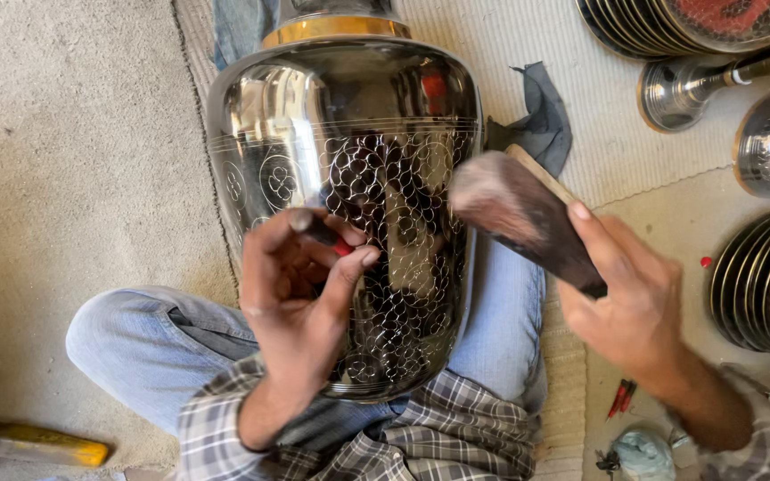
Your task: The person sits cross-legged on the floor with a large brass vase on their lap and engraves a decorative pattern into its surface. They hold a small punch against the metal with one hand and repeatedly strike it with a wooden mallet held in the other hand, repositioning the punch along the pattern as they work.
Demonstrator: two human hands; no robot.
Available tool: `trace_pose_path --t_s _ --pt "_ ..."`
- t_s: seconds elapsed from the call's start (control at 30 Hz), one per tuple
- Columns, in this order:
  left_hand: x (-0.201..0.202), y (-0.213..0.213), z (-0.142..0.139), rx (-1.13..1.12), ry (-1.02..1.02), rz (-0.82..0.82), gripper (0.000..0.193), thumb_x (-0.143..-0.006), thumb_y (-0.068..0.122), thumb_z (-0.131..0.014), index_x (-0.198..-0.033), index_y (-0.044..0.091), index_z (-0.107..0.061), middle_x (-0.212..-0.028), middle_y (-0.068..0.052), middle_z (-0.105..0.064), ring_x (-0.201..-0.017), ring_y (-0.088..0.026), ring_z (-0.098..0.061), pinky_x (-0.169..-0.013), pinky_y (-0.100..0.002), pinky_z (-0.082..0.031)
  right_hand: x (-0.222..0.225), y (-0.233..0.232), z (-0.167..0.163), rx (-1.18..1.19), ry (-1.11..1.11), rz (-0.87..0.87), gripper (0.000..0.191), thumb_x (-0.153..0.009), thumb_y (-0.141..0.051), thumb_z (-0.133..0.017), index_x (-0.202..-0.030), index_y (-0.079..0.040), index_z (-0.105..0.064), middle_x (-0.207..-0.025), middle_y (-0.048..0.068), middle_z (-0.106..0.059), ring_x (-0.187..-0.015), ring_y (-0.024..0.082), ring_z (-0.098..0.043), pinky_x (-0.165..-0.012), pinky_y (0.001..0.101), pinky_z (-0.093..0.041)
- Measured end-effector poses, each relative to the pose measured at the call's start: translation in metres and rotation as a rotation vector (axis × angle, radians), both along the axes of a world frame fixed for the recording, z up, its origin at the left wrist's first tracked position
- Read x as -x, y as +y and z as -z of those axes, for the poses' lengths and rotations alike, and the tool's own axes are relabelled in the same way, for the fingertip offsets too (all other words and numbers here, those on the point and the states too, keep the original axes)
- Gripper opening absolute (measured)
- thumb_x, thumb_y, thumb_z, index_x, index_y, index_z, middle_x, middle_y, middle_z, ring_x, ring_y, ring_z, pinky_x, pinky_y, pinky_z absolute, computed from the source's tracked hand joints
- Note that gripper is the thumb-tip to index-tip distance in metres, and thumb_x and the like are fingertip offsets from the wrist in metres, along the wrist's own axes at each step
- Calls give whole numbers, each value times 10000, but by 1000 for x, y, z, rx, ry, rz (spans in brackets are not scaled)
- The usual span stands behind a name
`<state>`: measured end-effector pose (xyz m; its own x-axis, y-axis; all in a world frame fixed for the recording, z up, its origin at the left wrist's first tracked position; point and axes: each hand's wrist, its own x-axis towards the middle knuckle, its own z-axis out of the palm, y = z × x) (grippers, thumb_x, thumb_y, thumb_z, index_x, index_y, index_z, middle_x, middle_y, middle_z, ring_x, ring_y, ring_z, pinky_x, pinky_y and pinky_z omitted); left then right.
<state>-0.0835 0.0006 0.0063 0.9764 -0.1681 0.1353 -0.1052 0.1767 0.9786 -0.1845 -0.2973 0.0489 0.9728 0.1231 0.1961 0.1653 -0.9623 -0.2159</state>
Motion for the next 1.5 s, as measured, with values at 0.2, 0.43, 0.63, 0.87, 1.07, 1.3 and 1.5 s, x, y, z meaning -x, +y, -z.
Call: trace_pose_path --t_s 0.2,0.43,0.63,0.87,1.07,1.3,1.5 --pt "21 -13 14 25 -43 -172 421 -1029 -56 -711 -1349 38 -454 -1141 -164 -695 -878 -146 -741 -730 -230 -672 -89 24 -72 -222 40 -142 799 -880 -6 -745 -1548 -153 -332 -805 11 -576 -631 122 -587 -531 302 -474" --pt "12 -7 9 -251 103 -95 311 -952 -4 -797 -1183 6 -589 -726 -85 -708 -558 -125 -675 -495 -221 -525 -128 36 -128 351 324 -392 939 -750 23 -728 -1575 -307 -426 -804 11 -614 -572 175 -616 -535 343 -537" --pt "-11 -5 4 -507 -64 144 298 -905 144 -800 -1189 77 -739 -768 -49 -802 -561 -130 -738 -493 -306 -582 -114 26 -119 166 441 -171 884 -787 2 -762 -1558 -268 -424 -838 31 -647 -581 185 -644 -551 357 -537" --pt "-40 -4 -13 -345 -303 431 384 -995 93 -717 -1371 132 -647 -1168 -29 -792 -904 -109 -798 -672 -253 -670 -44 -5 -63 -109 390 52 911 -699 19 -753 -1547 -104 -442 -1170 220 -712 -780 289 -733 -637 361 -584" --pt "-78 -14 -20 -370 -342 882 478 -905 -31 -699 -1342 162 -686 -1170 2 -791 -562 -84 -704 -379 -268 -496 15 -9 -21 -206 166 194 807 -751 21 -757 -1479 23 -407 -1035 255 -674 -846 316 -719 -669 367 -583" --pt "-99 -30 -27 -294 -370 1179 621 -787 -74 -717 -1346 192 -671 -1110 44 -806 -738 -92 -761 -571 -263 -615 60 19 -7 -905 -89 403 790 -860 125 -719 -1445 -85 -230 -1016 61 -645 -839 168 -661 -756 313 -626" --pt "-97 -26 -27 -246 -455 1108 676 -758 -125 -688 -1364 173 -664 -1177 14 -788 -870 -103 -794 -700 -259 -662 56 14 17 -365 -86 171 904 -827 105 -774 -1519 -91 -226 -958 148 -647 -787 233 -656 -677 365 -557"
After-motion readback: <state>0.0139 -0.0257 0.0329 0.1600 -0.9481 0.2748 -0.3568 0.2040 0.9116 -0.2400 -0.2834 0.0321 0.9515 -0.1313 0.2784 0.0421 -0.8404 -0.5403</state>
